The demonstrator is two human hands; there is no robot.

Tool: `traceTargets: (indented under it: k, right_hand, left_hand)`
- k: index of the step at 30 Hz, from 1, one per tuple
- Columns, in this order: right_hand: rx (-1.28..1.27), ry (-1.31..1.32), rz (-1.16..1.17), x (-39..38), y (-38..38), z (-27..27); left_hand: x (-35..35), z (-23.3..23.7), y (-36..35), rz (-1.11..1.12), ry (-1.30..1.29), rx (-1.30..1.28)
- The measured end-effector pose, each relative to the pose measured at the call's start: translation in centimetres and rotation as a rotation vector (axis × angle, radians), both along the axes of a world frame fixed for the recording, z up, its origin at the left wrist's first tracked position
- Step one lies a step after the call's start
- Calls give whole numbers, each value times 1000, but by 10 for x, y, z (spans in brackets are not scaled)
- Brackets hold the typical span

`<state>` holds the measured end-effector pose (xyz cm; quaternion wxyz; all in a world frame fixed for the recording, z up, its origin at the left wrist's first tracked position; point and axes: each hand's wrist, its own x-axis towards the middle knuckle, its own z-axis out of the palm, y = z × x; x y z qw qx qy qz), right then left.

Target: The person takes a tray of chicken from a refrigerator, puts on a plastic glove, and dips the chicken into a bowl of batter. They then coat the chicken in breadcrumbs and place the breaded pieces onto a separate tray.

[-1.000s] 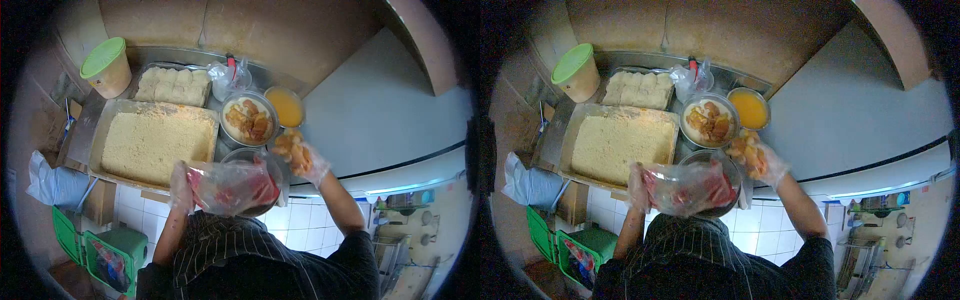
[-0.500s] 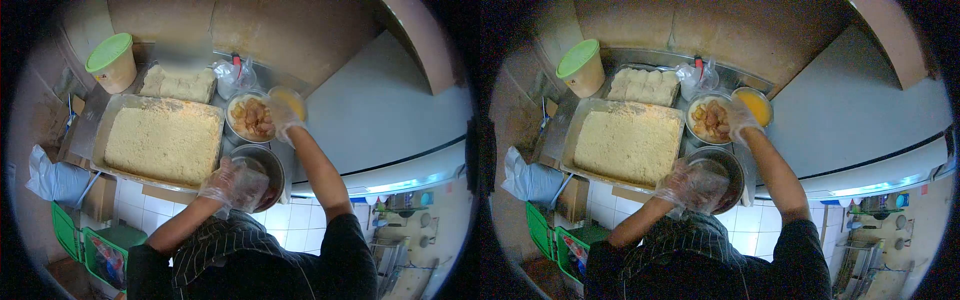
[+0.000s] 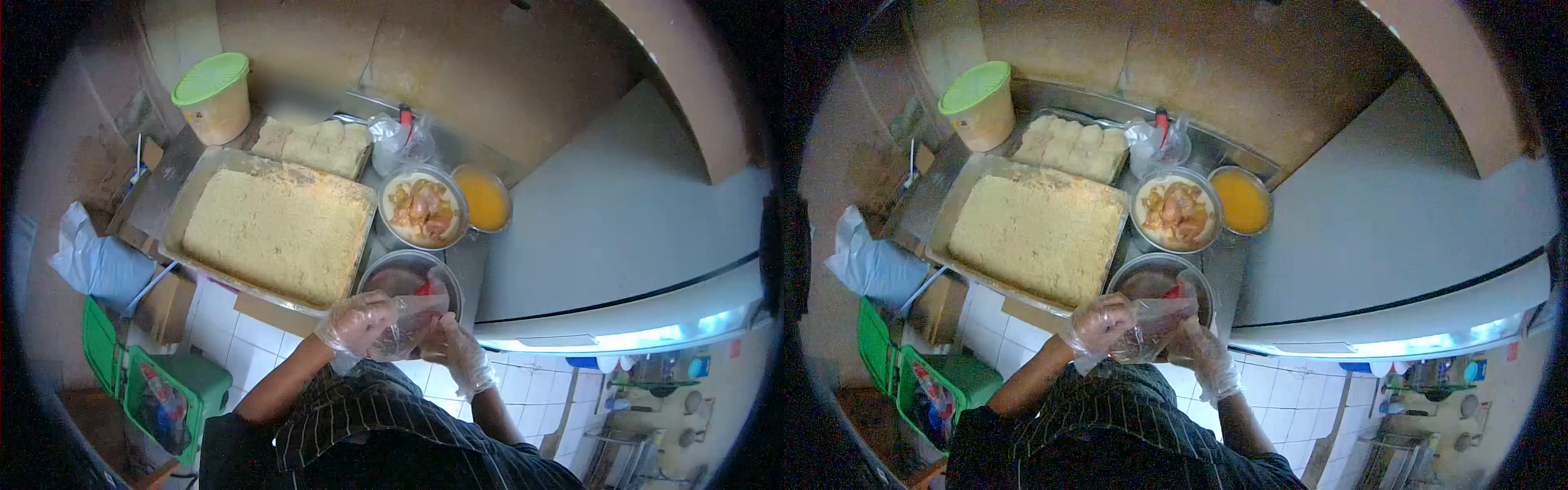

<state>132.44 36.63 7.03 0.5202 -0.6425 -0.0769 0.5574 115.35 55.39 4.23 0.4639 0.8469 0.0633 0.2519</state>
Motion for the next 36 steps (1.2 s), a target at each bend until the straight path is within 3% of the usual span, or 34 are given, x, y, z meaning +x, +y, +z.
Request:
traceTargets:
  k: [2,4,6,8,10,11,12,13,14,15,16,18,21,22,23,25,26,27,29,31,32,34,36]
  right_hand:
    - [147,78,18,2,0,-28]
    - [326,215,44,10,0,-65]
    - [342,593,-175,10,17,-48]
    - [314,-699,464,21,14,-54]
    - [276,-1508,732,22,22,-53]
    - [260,-1649,696,16,22,-45]
    - [325,-1602,667,21,30,-40]
    - [388,-1540,655,16,40,-33]
    - [618,-842,357,-15,49,-9]
    - [687,-116,68,-45,54,7]
    - [908,-707,231,-47,57,-7]
    - [1021,-1397,452,-69,70,-15]
    - [801,-1627,657,-137,87,18]
    - [817,-1642,721,-169,99,21]
    - [794,-1375,727,-206,115,3]
    - [741,-844,630,-278,146,-32]
    - [519,-231,472,-320,158,-61]
    - [619,-275,612,-397,166,-44]
    - [728,-366,986,-505,202,-72]
    - [827,-454,1170,-591,227,-164]
    - [950,-487,1120,-663,228,-190]
    - [616,335,969,-770,236,-243]
    - [539,41,1126,-852,240,-299]
  left_hand:
    - [-6,-5,-11,-53,-54,-11]
    - [-4,-38,-34,-166,-25,-362]
    - [-3,-55,-46,-91,-191,50]
    - [-8,-51,-46,-133,-163,212]
    - [-7,-81,-63,-234,-149,-363]
    - [-10,-86,-68,-159,-201,-478]
    - [-13,-90,-74,-84,-263,-591]
    - [-30,-48,-73,146,-290,-162]
    - [-53,-22,-71,368,-259,267]
    - [-80,-17,-68,437,-276,216]
    - [-106,-15,-66,495,-304,162]
    - [-161,-16,-69,654,-337,42]
    - [-253,-45,-80,899,-298,-236]
    - [-290,-61,-84,1068,-264,-154]
    - [-329,-77,-90,1237,-224,-75]
    - [-406,-109,-109,1527,-133,-337]
    - [-446,-122,-117,1686,-128,-394]
    - [-487,-137,-124,1841,-123,-453]
    - [-573,-161,-138,2068,-85,-383]
    - [-651,-166,-150,2223,2,-327]
    - [-686,-184,-159,2276,32,-271]
    - [-746,-208,-165,2366,-27,-235]
    - [-788,-204,-166,2410,43,-246]
